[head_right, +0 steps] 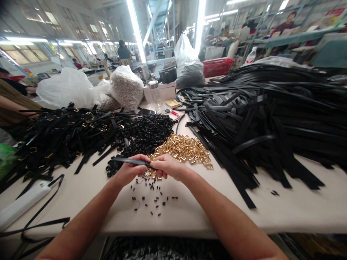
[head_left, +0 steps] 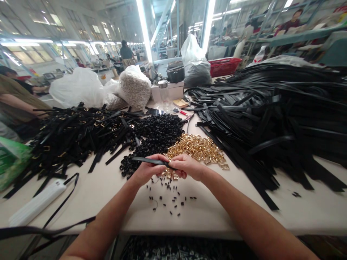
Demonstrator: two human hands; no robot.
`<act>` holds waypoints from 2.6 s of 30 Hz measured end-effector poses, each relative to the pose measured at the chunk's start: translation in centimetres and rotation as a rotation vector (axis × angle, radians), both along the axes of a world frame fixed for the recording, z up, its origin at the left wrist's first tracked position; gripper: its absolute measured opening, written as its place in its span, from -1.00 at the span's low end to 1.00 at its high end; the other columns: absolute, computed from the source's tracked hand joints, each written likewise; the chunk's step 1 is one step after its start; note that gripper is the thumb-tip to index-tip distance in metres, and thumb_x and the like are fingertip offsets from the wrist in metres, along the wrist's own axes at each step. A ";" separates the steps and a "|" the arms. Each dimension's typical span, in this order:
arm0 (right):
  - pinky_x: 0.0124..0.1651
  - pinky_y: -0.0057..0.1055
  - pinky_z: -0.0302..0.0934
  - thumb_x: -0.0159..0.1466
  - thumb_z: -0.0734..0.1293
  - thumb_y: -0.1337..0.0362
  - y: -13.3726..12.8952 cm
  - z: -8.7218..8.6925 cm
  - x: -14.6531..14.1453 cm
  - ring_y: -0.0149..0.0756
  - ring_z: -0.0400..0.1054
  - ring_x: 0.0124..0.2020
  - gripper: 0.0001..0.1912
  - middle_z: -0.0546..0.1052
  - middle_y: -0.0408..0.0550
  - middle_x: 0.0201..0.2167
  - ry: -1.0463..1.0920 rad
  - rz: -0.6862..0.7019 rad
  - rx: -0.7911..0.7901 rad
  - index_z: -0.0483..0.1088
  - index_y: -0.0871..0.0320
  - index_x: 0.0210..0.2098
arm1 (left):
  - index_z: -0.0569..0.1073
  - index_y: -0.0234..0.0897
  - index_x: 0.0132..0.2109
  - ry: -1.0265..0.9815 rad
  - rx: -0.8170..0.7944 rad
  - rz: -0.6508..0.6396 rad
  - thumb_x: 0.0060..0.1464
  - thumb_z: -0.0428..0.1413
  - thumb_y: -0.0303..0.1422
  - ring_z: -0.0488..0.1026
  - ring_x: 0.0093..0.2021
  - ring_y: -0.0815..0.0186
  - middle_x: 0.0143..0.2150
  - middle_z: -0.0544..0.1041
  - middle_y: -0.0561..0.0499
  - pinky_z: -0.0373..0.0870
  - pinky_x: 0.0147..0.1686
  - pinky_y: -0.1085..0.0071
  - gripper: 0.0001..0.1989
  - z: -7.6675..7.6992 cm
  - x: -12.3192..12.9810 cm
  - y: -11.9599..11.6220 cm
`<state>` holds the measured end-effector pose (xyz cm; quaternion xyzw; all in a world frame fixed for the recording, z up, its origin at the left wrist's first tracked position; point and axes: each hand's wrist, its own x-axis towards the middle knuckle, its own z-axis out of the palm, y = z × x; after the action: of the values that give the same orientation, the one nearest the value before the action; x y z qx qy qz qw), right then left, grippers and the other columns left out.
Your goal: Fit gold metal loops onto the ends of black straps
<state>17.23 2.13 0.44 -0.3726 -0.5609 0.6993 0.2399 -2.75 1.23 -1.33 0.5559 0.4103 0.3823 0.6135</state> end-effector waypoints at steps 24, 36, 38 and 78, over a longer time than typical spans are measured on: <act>-0.61 -0.57 -0.02 0.24 0.22 0.21 0.0 -0.7 -0.4 -0.53 0.08 -0.70 -0.74 0.29 -0.27 -0.71 -0.085 -0.146 0.310 0.29 0.17 -0.54 | 0.63 -0.34 -0.22 -0.197 -0.188 0.198 -0.29 0.39 -0.35 0.37 -0.50 0.45 -0.42 0.59 -0.02 0.32 -0.44 0.50 -0.62 -0.1 1.5 0.2; -0.41 -0.48 0.01 0.32 0.22 0.22 -0.5 -1.5 -1.3 -0.41 0.21 -0.52 -0.74 0.36 -0.18 -0.58 -0.393 -0.331 0.763 0.29 0.14 -0.48 | 0.62 -0.34 -0.25 -0.331 -0.226 0.371 -0.27 0.41 -0.28 0.47 -0.45 0.46 -0.39 0.61 -0.03 0.43 -0.37 0.56 -0.63 -0.5 2.4 0.2; -0.41 -0.49 0.03 0.34 0.21 0.21 -0.5 -1.6 -1.3 -0.41 0.23 -0.52 -0.74 0.38 -0.18 -0.58 -0.355 -0.318 0.735 0.30 0.14 -0.47 | 0.63 -0.32 -0.26 -0.361 -0.237 0.364 -0.29 0.42 -0.29 0.48 -0.44 0.47 -0.39 0.61 -0.01 0.44 -0.36 0.57 -0.64 -0.5 2.4 0.1; -0.57 -0.53 0.10 0.28 0.16 -0.14 -0.3 -4.0 -1.9 -0.42 0.20 -0.64 -0.53 0.31 -0.22 -0.65 -0.175 -0.399 0.564 0.38 0.14 -0.39 | 0.56 -0.44 -0.28 -0.724 -0.473 0.264 -0.17 0.27 -0.59 0.47 -0.47 0.47 -0.41 0.55 -0.03 0.41 -0.38 0.60 -0.80 -0.4 2.6 0.3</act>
<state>15.35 1.78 -3.57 -0.4525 -0.6664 0.4217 0.4162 -0.18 1.49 -1.68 0.1739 0.3128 0.5227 0.7738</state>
